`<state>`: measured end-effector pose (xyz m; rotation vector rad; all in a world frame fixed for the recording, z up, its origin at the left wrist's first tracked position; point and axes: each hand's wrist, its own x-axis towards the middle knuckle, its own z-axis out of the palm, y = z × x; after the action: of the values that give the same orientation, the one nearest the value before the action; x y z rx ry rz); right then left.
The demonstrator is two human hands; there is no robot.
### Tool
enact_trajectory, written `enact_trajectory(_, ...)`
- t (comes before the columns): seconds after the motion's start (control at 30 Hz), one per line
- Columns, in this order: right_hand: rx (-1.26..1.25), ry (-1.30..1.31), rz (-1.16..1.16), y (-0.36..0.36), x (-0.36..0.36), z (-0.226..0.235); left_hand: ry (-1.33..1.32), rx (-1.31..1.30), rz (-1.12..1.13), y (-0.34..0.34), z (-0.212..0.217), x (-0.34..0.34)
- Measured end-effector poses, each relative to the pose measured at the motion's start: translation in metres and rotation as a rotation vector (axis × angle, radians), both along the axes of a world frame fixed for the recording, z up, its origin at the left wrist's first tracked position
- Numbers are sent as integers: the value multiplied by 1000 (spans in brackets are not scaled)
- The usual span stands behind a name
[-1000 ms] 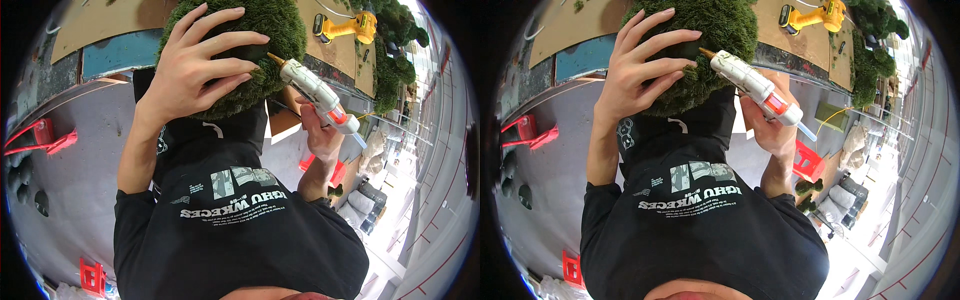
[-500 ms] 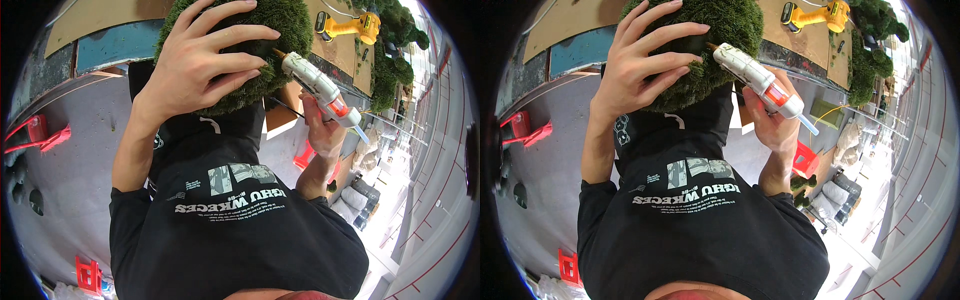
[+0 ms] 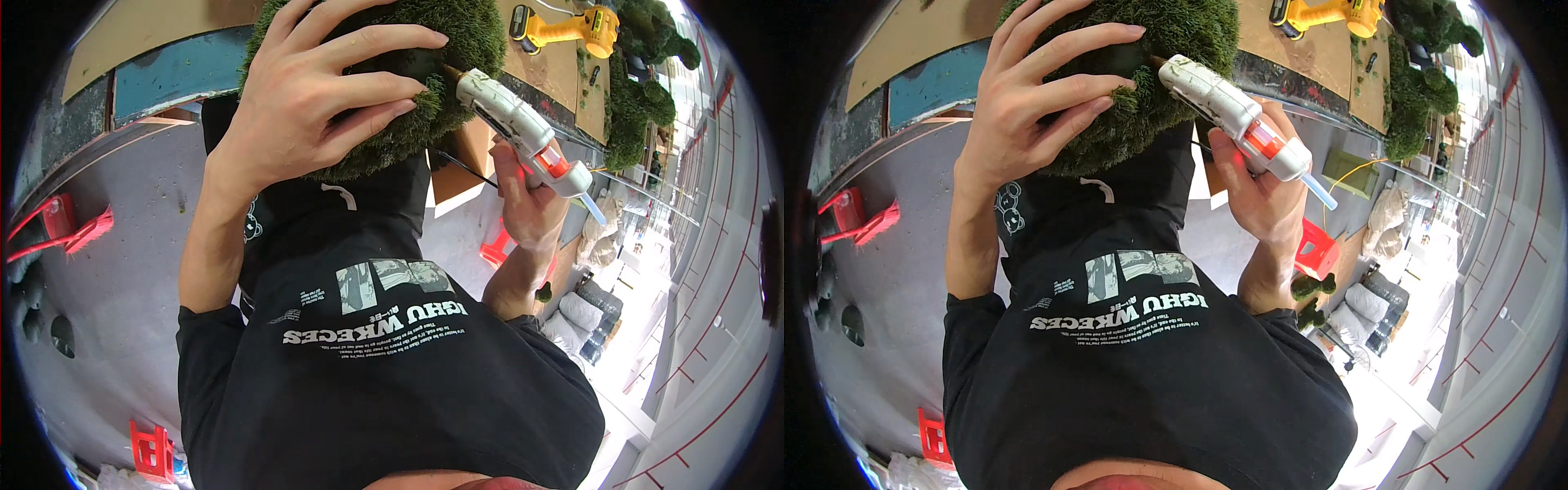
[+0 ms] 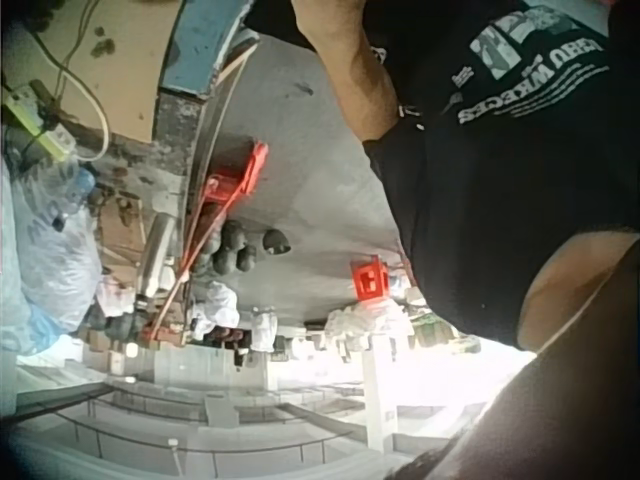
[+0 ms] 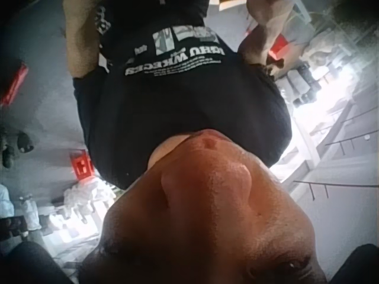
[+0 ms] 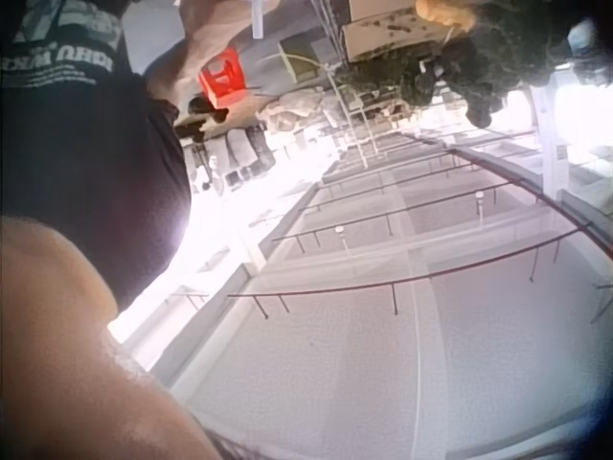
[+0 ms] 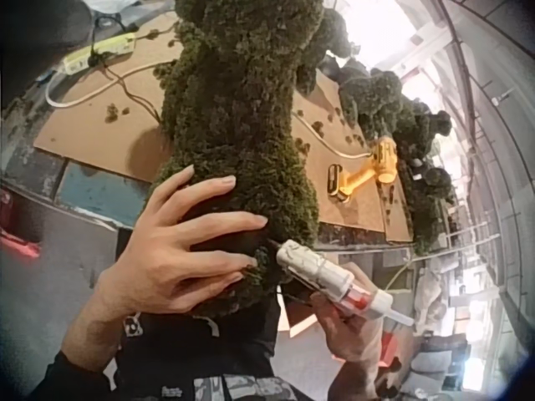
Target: The recorder is assembling artificial moss decorations by gluing small moss tufts onto a larger green sculpted base.
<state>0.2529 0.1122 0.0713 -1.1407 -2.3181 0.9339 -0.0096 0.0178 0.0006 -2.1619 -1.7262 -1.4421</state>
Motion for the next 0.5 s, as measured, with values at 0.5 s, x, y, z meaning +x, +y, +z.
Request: enact_trajectory(0.5,12,-4,8,-2,-2,1,4,-9,-6,1,-4,0)
